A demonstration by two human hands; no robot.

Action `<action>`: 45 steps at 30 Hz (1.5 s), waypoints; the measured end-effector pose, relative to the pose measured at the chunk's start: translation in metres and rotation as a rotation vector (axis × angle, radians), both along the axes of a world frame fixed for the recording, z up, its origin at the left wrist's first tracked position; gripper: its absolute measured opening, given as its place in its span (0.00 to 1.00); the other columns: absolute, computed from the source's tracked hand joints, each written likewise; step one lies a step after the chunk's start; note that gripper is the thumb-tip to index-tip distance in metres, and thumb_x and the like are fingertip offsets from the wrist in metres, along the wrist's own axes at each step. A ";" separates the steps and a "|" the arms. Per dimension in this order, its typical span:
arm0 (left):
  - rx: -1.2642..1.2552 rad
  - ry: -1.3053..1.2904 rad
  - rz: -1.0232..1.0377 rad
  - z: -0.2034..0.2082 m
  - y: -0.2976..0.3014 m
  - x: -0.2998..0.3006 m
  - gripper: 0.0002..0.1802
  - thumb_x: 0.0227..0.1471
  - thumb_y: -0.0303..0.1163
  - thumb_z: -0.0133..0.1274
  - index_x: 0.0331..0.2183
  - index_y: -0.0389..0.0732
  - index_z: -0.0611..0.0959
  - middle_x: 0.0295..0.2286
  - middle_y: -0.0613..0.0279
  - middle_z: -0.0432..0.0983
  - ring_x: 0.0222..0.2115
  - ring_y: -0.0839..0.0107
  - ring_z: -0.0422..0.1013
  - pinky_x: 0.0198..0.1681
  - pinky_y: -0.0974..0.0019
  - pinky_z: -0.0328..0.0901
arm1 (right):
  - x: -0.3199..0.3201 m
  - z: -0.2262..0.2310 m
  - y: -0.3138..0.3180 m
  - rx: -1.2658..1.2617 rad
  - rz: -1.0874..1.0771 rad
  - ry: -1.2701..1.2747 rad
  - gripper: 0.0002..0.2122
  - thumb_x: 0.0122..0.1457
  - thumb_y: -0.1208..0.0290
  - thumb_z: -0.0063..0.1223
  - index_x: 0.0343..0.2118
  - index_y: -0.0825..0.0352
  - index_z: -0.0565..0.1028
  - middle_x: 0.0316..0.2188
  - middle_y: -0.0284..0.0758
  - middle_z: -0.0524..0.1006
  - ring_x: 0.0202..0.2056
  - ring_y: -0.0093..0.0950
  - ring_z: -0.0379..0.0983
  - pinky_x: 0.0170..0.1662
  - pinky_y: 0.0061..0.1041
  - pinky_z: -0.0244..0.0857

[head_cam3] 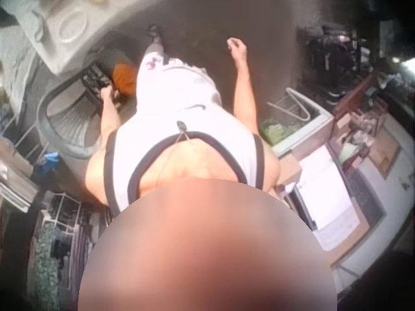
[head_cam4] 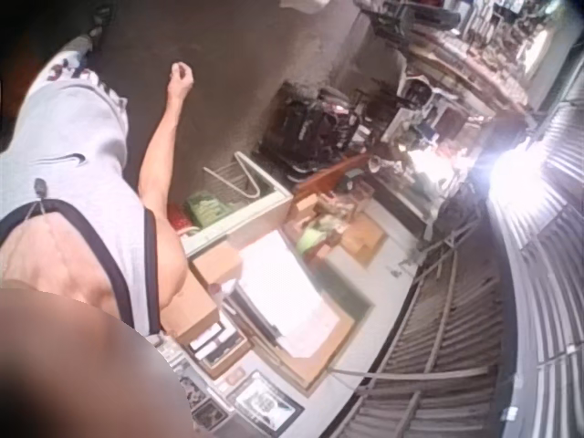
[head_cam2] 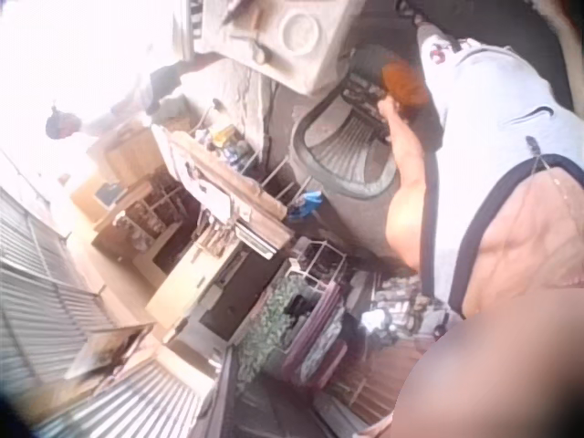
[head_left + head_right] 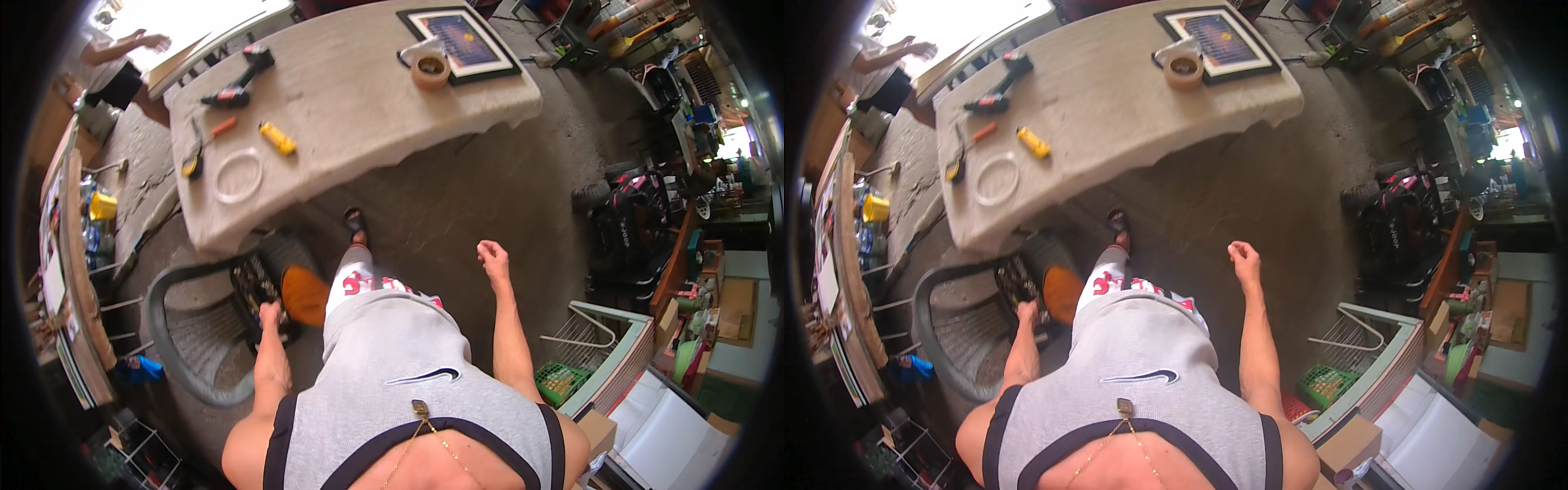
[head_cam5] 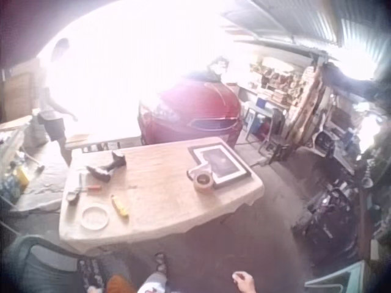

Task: The person installs hanging hardware on the back of a picture frame. They thread a string through two metal eyelets, tie a knot, and secure it with tape. They then use a utility knife to trim the excess string and place the frame on a table.

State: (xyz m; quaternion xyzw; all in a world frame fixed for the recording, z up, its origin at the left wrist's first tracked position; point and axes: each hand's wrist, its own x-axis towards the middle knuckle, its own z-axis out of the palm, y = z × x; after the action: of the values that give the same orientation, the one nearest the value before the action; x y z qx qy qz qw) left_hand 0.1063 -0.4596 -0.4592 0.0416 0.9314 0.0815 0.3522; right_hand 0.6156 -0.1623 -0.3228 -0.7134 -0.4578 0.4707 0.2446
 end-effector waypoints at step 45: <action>0.534 0.236 -0.218 0.143 0.692 0.058 0.24 0.48 0.41 0.58 0.44 0.36 0.77 0.45 0.51 0.73 0.46 0.59 0.69 0.50 0.57 0.63 | -0.080 -0.045 0.764 0.400 0.617 -0.516 0.28 0.51 0.56 0.58 0.50 0.72 0.72 0.45 0.52 0.69 0.48 0.46 0.67 0.53 0.37 0.61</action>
State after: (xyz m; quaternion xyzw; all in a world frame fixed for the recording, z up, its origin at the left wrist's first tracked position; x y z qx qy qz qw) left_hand 0.1646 0.2326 -0.3167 0.2416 0.9015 0.2797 0.2250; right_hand 0.5358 0.6013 -0.3674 -0.5760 -0.7773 0.2306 0.1038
